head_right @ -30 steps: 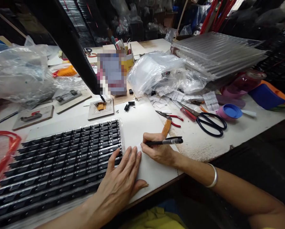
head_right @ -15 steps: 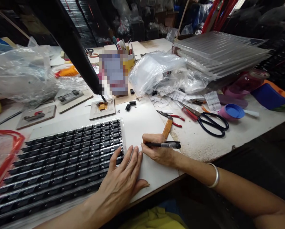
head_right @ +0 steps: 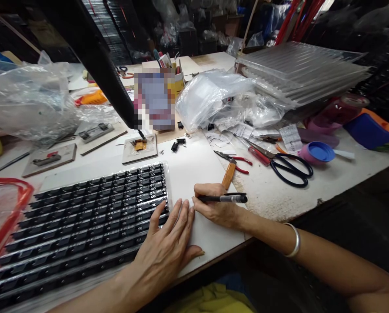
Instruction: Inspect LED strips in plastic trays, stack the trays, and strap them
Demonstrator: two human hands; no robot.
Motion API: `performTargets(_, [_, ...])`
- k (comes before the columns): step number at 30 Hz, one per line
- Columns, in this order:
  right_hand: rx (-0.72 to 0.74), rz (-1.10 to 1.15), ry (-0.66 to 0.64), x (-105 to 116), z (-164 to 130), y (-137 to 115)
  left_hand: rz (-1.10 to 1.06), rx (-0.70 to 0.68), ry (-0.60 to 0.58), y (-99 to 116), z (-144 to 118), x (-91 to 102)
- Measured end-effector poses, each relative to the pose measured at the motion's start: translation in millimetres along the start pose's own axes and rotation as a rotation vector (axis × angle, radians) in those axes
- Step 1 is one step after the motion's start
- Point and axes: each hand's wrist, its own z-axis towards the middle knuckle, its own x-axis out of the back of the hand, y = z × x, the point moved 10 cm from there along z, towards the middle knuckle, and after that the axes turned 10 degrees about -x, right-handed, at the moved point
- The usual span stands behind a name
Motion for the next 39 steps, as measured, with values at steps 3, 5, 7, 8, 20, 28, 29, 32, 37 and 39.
performTargets(3, [0.007,-0.005,0.005,0.6,-0.3,-0.7,0.000,0.000,0.005,-0.5,-0.4,0.6])
performTargets(5, [0.007,-0.001,-0.007,0.0,-0.3,-0.7,-0.001,0.001,0.005,-0.8,-0.6,0.5])
performTargets(7, [0.003,-0.001,-0.015,-0.4,-0.2,-0.1,-0.002,0.001,0.001,-0.9,-0.6,-0.1])
performTargets(8, [0.000,-0.007,-0.010,0.1,-0.3,0.4,-0.002,0.001,-0.001,-0.8,-0.6,-0.3])
performTargets(20, [-0.007,-0.052,0.016,1.2,-1.1,2.1,-0.003,-0.004,-0.002,-0.1,0.1,0.2])
performTargets(28, [0.007,-0.052,0.017,2.0,-1.6,-0.4,0.003,-0.004,0.000,0.3,-0.6,0.9])
performTargets(29, [0.006,-0.060,0.017,1.9,-1.7,-0.1,0.004,-0.004,0.002,0.3,-0.5,1.1])
performTargets(32, [0.011,-0.074,0.012,1.2,-2.1,0.6,0.005,-0.007,0.005,0.5,-0.1,1.5])
performTargets(37, [0.000,-0.061,0.003,1.7,-2.0,1.3,0.008,-0.010,0.008,1.0,0.0,2.2])
performTargets(39, [-0.013,-0.062,0.005,2.6,-1.9,1.2,0.010,-0.013,0.008,1.2,0.2,2.4])
